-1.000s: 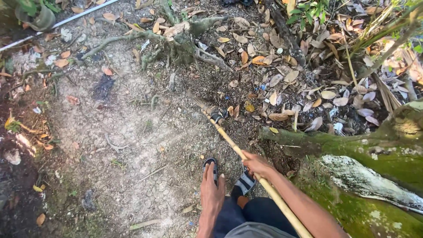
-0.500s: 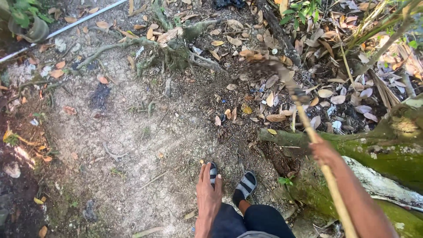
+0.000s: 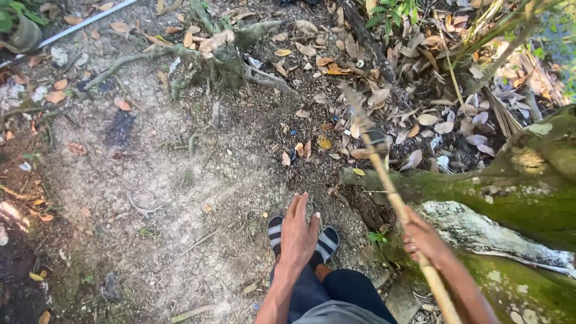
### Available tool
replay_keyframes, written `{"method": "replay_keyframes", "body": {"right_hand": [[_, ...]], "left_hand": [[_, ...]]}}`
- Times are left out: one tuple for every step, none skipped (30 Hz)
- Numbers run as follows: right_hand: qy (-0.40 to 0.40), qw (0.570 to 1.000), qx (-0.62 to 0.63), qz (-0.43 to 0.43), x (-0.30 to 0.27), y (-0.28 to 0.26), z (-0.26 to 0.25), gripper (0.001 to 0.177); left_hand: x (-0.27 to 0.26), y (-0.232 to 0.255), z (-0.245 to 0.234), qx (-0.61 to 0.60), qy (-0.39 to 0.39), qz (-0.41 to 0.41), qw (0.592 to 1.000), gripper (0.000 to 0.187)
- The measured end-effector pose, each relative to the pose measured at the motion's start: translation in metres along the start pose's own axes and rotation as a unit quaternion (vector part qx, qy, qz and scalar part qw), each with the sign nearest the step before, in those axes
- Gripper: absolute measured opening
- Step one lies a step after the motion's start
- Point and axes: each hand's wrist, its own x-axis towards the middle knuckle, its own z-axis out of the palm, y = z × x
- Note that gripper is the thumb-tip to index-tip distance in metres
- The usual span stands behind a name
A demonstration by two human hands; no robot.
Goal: Clean the ground in a garden using a bamboo stick to scrape away debris and leaves.
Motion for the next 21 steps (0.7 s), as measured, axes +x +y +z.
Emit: {"method": "replay_keyframes", "body": {"right_hand": [[-0.042,0.999,0.003,0.009,0.0,-0.002,0.017,0.06],[-0.083,0.996,0.005,0.018,0.0,-0.004,0.034,0.06],[-0.086,0.996,0.004,0.018,0.012,0.002,0.053,0.06],[-0.115,0.993,-0.01,0.001,0.023,0.007,0.072,0.061],[-0.144,0.989,-0.025,-0.018,0.036,0.008,0.09,0.063],[-0.147,0.989,-0.027,-0.02,0.032,-0.001,0.106,0.063],[-0.159,0.986,-0.053,-0.012,0.029,-0.01,0.121,0.062],[-0.172,0.982,-0.078,-0.005,0.026,-0.018,0.137,0.062],[-0.173,0.982,-0.08,-0.001,0.033,-0.012,0.143,0.062],[-0.17,0.977,-0.13,-0.016,0.041,-0.006,0.148,0.059],[-0.167,0.969,-0.18,-0.036,0.052,-0.007,0.154,0.057],[-0.169,0.968,-0.182,-0.038,0.058,-0.008,0.147,0.057],[-0.159,0.973,-0.168,-0.024,0.063,-0.007,0.141,0.059],[-0.149,0.977,-0.154,-0.011,0.069,-0.005,0.136,0.061],[-0.15,0.977,-0.154,-0.009,0.067,-0.003,0.121,0.061],[-0.121,0.986,-0.115,-0.001,0.064,-0.001,0.106,0.06],[-0.089,0.993,-0.077,0.003,0.065,-0.005,0.088,0.059],[-0.088,0.993,-0.078,0.0,0.046,-0.023,0.078,0.059],[-0.043,0.996,-0.073,0.015,0.024,-0.034,0.069,0.061],[0.001,0.997,-0.068,0.029,0.002,-0.045,0.059,0.063],[0.001,0.997,-0.064,0.032,0.018,-0.036,0.042,0.063]], "left_hand": [[-0.001,0.001,-0.002,-0.009,0.008,0.008,1.0,0.06],[-0.002,0.001,-0.005,-0.018,0.016,0.016,1.0,0.06],[-0.008,0.002,-0.01,-0.016,0.018,0.015,1.0,0.06],[-0.013,0.003,-0.015,-0.029,0.022,-0.001,0.999,0.059],[-0.015,0.005,-0.019,-0.042,0.029,-0.017,0.999,0.058],[-0.022,-0.001,-0.019,-0.041,0.033,-0.018,0.998,0.058],[-0.028,-0.008,-0.017,-0.052,0.03,-0.05,0.997,0.057],[-0.034,-0.015,-0.015,-0.063,0.027,-0.082,0.994,0.056],[-0.042,-0.019,-0.015,-0.063,0.027,-0.086,0.994,0.056],[-0.048,-0.022,-0.015,-0.061,0.034,-0.094,0.993,0.054],[-0.048,-0.025,-0.015,-0.059,0.045,-0.099,0.992,0.052],[-0.047,-0.019,-0.019,-0.058,0.047,-0.099,0.992,0.052],[-0.049,-0.014,-0.024,-0.064,0.027,-0.127,0.989,0.053],[-0.051,-0.01,-0.029,-0.069,0.008,-0.155,0.985,0.054],[-0.053,-0.01,-0.03,-0.068,0.007,-0.157,0.985,0.054],[-0.055,-0.009,-0.032,-0.068,0.007,-0.158,0.985,0.055],[-0.051,-0.008,-0.03,-0.07,0.009,-0.155,0.985,0.056],[-0.046,-0.008,-0.028,-0.072,0.011,-0.153,0.986,0.056],[-0.047,-0.009,-0.028,-0.062,0.011,-0.152,0.986,0.056],[-0.049,-0.01,-0.027,-0.053,0.011,-0.151,0.987,0.056],[-0.048,-0.011,-0.029,-0.05,0.008,-0.15,0.987,0.056]]}}
